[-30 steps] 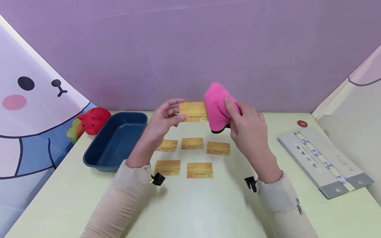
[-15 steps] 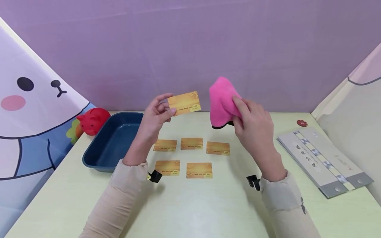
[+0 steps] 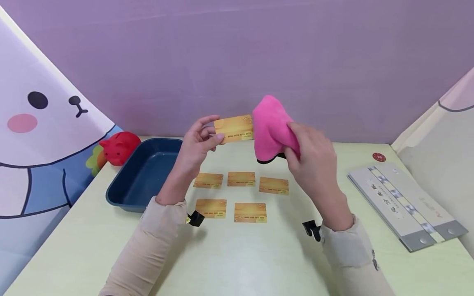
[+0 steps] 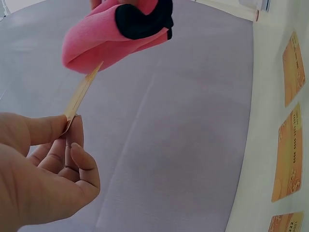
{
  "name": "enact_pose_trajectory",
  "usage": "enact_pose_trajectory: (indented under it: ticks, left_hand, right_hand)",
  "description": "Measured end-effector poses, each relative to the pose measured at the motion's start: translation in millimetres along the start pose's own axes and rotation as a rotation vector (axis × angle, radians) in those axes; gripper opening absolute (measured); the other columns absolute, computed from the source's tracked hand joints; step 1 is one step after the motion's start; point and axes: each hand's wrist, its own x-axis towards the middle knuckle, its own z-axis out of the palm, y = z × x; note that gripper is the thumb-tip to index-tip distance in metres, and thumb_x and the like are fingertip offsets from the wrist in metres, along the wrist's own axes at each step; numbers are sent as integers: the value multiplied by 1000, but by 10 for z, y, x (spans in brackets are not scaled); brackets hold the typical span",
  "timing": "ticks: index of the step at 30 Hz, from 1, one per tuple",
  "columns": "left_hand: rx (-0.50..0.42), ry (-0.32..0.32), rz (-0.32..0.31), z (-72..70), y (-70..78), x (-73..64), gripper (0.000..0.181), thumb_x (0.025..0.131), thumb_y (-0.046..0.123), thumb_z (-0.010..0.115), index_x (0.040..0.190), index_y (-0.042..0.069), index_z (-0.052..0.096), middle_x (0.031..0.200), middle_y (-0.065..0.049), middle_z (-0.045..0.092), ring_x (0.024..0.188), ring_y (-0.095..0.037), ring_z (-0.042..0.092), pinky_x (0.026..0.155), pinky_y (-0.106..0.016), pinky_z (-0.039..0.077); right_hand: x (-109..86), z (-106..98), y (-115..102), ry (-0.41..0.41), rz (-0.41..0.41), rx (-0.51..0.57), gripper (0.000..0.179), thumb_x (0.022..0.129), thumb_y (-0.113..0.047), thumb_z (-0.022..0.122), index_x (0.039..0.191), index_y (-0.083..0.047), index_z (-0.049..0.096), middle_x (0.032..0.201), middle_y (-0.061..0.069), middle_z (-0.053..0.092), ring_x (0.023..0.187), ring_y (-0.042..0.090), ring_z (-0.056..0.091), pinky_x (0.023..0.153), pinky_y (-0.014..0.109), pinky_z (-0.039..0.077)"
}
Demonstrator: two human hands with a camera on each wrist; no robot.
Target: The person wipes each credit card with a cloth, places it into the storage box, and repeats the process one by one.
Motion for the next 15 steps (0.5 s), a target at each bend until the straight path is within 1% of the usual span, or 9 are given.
enact_pose_trajectory:
  ticks: [2, 5, 8, 9, 11, 13, 15]
  left_hand:
    - [-6, -4, 15, 24, -11, 4, 44, 96, 3, 64, 138, 10, 54, 82, 7, 63, 75, -11, 59, 64, -22, 40]
    - [10, -12, 36, 76, -34, -1, 43, 95, 2, 65, 137, 7, 54, 83, 5, 64, 72, -12, 57, 64, -23, 40]
    - [82, -33, 50, 144, -75, -13, 43, 95, 3, 66, 136, 7, 55, 88, -3, 68, 71, -13, 57, 65, -24, 41]
    - [108, -41, 51, 169, -91, -20, 42, 95, 2, 65, 136, 7, 55, 91, -6, 69, 71, -13, 58, 67, -25, 44]
    - [154, -52, 52, 219, -126, -33, 42, 95, -3, 62, 135, 7, 56, 98, -10, 70, 74, -14, 58, 70, -26, 47]
    - [214, -55, 54, 270, -149, -56, 35, 94, -9, 57, 126, 6, 59, 96, -12, 67, 74, -15, 57, 69, -27, 48]
    - [225, -49, 50, 317, -158, -82, 31, 90, -12, 53, 116, 3, 61, 89, -11, 62, 74, -16, 53, 67, -27, 48]
  right_hand:
    - [13, 5, -32, 3, -20, 2, 39, 87, -5, 67, 126, -1, 65, 114, 22, 69, 104, 42, 62, 88, 55, 48]
    - [17, 18, -87, 14, -71, 2, 37, 87, -5, 68, 124, 0, 66, 113, 23, 69, 104, 43, 62, 88, 56, 49]
    - [6, 53, -161, 45, -147, 10, 35, 86, -3, 70, 120, 1, 67, 111, 24, 69, 101, 44, 63, 87, 57, 50]
    - [1, 77, -190, 68, -175, 16, 34, 85, -2, 70, 119, 1, 68, 110, 23, 70, 99, 44, 63, 86, 57, 50]
    - [-8, 133, -249, 99, -226, 14, 32, 85, -1, 70, 117, 0, 70, 109, 22, 71, 95, 44, 64, 80, 58, 50]
    - [-28, 200, -299, 99, -277, -12, 31, 86, -1, 69, 117, -3, 71, 109, 20, 71, 92, 43, 65, 74, 57, 50]
    - [-58, 267, -340, 69, -309, -43, 34, 87, -3, 72, 120, -7, 71, 109, 18, 70, 92, 41, 65, 68, 54, 49]
